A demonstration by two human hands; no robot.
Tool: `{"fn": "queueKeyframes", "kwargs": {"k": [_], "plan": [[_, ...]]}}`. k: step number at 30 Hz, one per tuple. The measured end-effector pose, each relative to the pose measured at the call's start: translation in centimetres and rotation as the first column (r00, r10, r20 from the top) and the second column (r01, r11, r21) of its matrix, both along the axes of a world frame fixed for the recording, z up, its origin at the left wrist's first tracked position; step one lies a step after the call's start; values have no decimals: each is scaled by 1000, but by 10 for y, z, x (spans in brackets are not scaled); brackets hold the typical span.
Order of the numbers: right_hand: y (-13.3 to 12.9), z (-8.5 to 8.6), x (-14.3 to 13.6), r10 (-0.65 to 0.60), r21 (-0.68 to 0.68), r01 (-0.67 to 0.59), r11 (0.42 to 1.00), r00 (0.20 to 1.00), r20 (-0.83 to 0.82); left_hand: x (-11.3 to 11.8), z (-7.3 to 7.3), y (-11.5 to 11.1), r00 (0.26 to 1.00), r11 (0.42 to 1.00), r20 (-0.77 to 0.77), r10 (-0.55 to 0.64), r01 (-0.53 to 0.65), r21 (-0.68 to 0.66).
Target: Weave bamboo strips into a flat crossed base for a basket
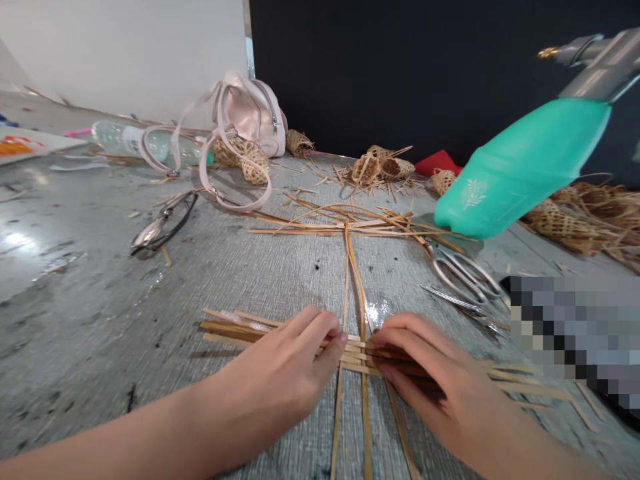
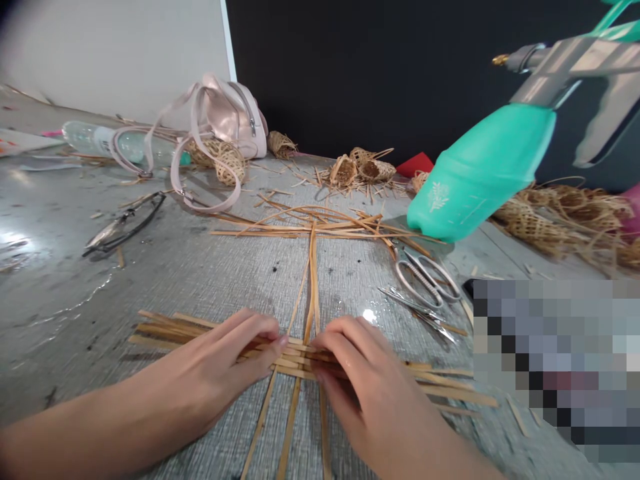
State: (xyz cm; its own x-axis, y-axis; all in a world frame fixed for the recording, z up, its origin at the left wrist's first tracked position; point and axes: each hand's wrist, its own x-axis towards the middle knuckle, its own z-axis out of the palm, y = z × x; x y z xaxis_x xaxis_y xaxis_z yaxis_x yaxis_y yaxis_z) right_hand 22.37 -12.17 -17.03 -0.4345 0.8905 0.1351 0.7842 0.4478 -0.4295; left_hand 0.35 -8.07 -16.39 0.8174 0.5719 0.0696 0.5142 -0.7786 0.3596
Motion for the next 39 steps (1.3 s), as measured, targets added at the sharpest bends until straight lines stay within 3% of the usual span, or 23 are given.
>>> {"fn": "queueKeyframes", "kwargs": {"k": [2, 7, 12, 17, 25, 31, 35, 39], "plan": [[-1, 2, 4, 25, 18, -26, 999, 998, 52, -1, 0, 0, 998, 998, -42, -41, 42, 35], [2, 6, 17, 18, 92, -36, 995, 982, 189, -2, -1, 3, 998, 998, -20, -52, 52, -31], [6, 4, 22, 73, 77, -92, 993, 974, 215, -3, -2, 10, 991, 973, 124, 41, -11, -230], [3, -2, 14, 47, 199, -83, 977, 983, 180, 1, 3, 10, 986, 934, 135, 101, -47, -355], [1, -4, 9, 32, 126, -45, 991, 994, 107, 1, -2, 7, 989, 970, 132, 71, -37, -242], [5, -1, 11, 75, 53, -81, 995, 991, 107, 4, -1, 9, 997, 994, 29, -68, 70, -82], [7, -2, 14, 86, 11, -87, 996, 992, 88, 6, 3, 9, 998, 991, 10, -56, 56, -118], [10, 0, 16, 87, -45, -84, 995, 993, 76, 7, 4, 9, 997, 971, 70, -6, 22, -237]]}}
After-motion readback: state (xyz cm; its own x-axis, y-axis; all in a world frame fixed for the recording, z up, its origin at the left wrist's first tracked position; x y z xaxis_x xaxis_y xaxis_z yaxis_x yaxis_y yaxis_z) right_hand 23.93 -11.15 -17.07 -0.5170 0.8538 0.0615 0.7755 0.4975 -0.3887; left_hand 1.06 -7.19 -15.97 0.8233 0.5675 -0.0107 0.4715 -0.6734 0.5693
